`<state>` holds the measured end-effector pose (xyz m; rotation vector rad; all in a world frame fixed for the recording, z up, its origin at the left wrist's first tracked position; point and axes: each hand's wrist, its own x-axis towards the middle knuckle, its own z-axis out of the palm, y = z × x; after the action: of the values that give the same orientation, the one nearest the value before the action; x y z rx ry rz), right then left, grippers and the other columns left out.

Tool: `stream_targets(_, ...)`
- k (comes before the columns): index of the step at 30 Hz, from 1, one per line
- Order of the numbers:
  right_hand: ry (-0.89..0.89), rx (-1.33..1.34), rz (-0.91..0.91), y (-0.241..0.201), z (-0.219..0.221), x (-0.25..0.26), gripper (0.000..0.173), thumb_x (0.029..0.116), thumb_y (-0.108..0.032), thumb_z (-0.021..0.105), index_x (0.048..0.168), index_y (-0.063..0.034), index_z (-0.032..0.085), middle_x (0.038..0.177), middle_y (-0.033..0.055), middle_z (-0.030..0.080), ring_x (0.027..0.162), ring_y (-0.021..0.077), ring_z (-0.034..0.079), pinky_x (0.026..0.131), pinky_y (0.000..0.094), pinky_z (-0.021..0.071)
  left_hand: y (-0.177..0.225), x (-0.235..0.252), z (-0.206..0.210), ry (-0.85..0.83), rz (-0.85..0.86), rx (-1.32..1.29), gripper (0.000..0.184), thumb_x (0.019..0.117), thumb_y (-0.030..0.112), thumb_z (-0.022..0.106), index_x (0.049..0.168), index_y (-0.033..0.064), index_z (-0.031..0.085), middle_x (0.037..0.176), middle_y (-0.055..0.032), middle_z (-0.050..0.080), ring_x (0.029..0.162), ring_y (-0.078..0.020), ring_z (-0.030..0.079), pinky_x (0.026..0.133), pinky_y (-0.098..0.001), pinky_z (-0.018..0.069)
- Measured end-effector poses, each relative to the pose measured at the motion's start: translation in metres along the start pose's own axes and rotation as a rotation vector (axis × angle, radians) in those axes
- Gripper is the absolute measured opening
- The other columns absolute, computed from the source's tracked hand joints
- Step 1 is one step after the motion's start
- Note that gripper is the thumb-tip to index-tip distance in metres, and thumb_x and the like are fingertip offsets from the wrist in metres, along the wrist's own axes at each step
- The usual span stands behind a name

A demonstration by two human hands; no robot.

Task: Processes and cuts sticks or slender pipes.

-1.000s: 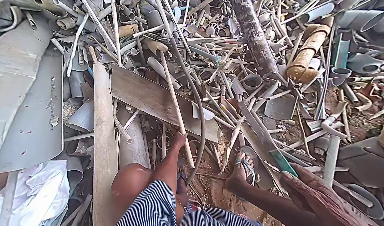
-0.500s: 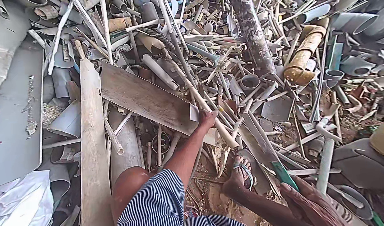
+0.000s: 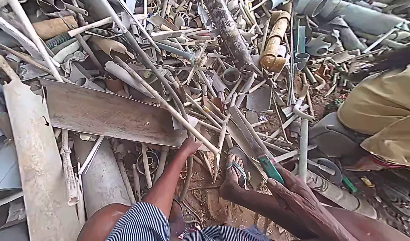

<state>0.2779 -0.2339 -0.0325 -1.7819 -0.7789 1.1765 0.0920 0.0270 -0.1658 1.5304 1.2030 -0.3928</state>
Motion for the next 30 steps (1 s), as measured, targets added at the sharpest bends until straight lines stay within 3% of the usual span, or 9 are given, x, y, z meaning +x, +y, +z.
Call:
stream_targets(3,0.068,0.037,-0.012,-0.003,-0.004,-0.004,0.037,0.0897,-0.039,0.066,0.116,-0.0156,0.055,0.065,-0.0113,0.056,0.044,-0.0004,0.048,0.041,0.0158,0.0431,0.007,-0.014,0.008,-0.083,-0.049,0.316,0.052,0.1075,0.037,0.052,0.130,-0.0101,0.057,0.131,-0.0305,0.059,0.122,-0.0416,0.060,0.105,-0.0564,0.0454)
stream_targets(8,0.113,0.094,0.001,-0.006,-0.010,-0.010,0.040,0.0897,-0.033,0.064,0.123,-0.0140,0.053,0.067,-0.0099,0.055,0.045,0.0005,0.049,0.043,0.0160,0.0442,0.041,-0.037,0.023,-0.226,0.086,0.602,0.047,0.1065,0.036,0.054,0.120,-0.0081,0.063,0.123,-0.0296,0.064,0.118,-0.0433,0.062,0.102,-0.0599,0.0453)
stream_targets(14,0.033,0.133,-0.005,-0.007,-0.012,-0.016,0.044,0.0931,-0.027,0.060,0.133,-0.0113,0.050,0.073,-0.0093,0.059,0.047,0.0002,0.050,0.043,0.0153,0.0445,0.049,-0.046,0.042,-0.119,0.251,0.475,0.045,0.1059,0.031,0.056,0.132,-0.0057,0.057,0.128,-0.0285,0.062,0.123,-0.0427,0.059,0.106,-0.0582,0.0436)
stream_targets(17,-0.011,0.157,0.003,-0.007,-0.013,-0.016,0.037,0.1005,-0.032,0.052,0.131,-0.0105,0.051,0.075,-0.0085,0.059,0.047,-0.0001,0.049,0.043,0.0146,0.0441,0.046,-0.049,0.055,-0.055,0.302,0.617,0.055,0.1030,0.029,0.061,0.144,-0.0051,0.049,0.143,-0.0288,0.052,0.137,-0.0440,0.047,0.112,-0.0555,0.0396)
stream_targets(19,-0.027,0.182,-0.006,-0.006,-0.012,-0.017,0.038,0.1030,-0.034,0.049,0.132,-0.0098,0.051,0.075,-0.0079,0.059,0.047,-0.0002,0.048,0.043,0.0142,0.0437,0.044,-0.053,0.063,0.034,0.382,0.707,0.052,0.1034,0.029,0.059,0.141,-0.0068,0.053,0.141,-0.0309,0.053,0.135,-0.0471,0.048,0.108,-0.0580,0.0403)
stream_targets(21,-0.033,0.192,-0.043,-0.004,-0.012,-0.017,0.040,0.1037,-0.041,0.051,0.131,-0.0105,0.052,0.075,-0.0075,0.059,0.047,-0.0001,0.048,0.043,0.0140,0.0439,0.042,-0.054,0.073,0.204,0.531,0.683,0.044,0.1032,0.028,0.058,0.127,-0.0092,0.064,0.128,-0.0321,0.062,0.124,-0.0487,0.057,0.102,-0.0587,0.0450)
stream_targets(24,-0.009,0.213,-0.081,-0.003,-0.012,-0.016,0.040,0.1031,-0.040,0.053,0.131,-0.0104,0.051,0.075,-0.0080,0.059,0.048,-0.0008,0.049,0.043,0.0134,0.0443,0.050,-0.043,0.080,0.284,0.672,0.689,0.038,0.1046,0.022,0.053,0.118,-0.0093,0.069,0.124,-0.0321,0.065,0.122,-0.0494,0.060,0.105,-0.0592,0.0444)
stream_targets(26,0.030,0.232,-0.079,-0.005,-0.011,-0.016,0.038,0.1018,-0.033,0.054,0.131,-0.0095,0.049,0.077,-0.0072,0.060,0.048,-0.0006,0.049,0.043,0.0138,0.0443,0.065,-0.027,0.070,0.106,0.546,0.755,0.038,0.1078,0.016,0.043,0.128,-0.0098,0.062,0.134,-0.0321,0.059,0.131,-0.0483,0.052,0.113,-0.0579,0.0365)
stream_targets(30,0.128,0.276,-0.066,-0.012,-0.007,-0.016,0.038,0.0944,-0.015,0.056,0.130,-0.0090,0.044,0.082,-0.0069,0.062,0.051,-0.0003,0.053,0.045,0.0143,0.0465,0.088,0.018,0.041,-0.058,0.275,0.776,0.040,0.1086,0.017,0.044,0.135,-0.0112,0.055,0.141,-0.0321,0.053,0.138,-0.0463,0.047,0.114,-0.0577,0.0374)
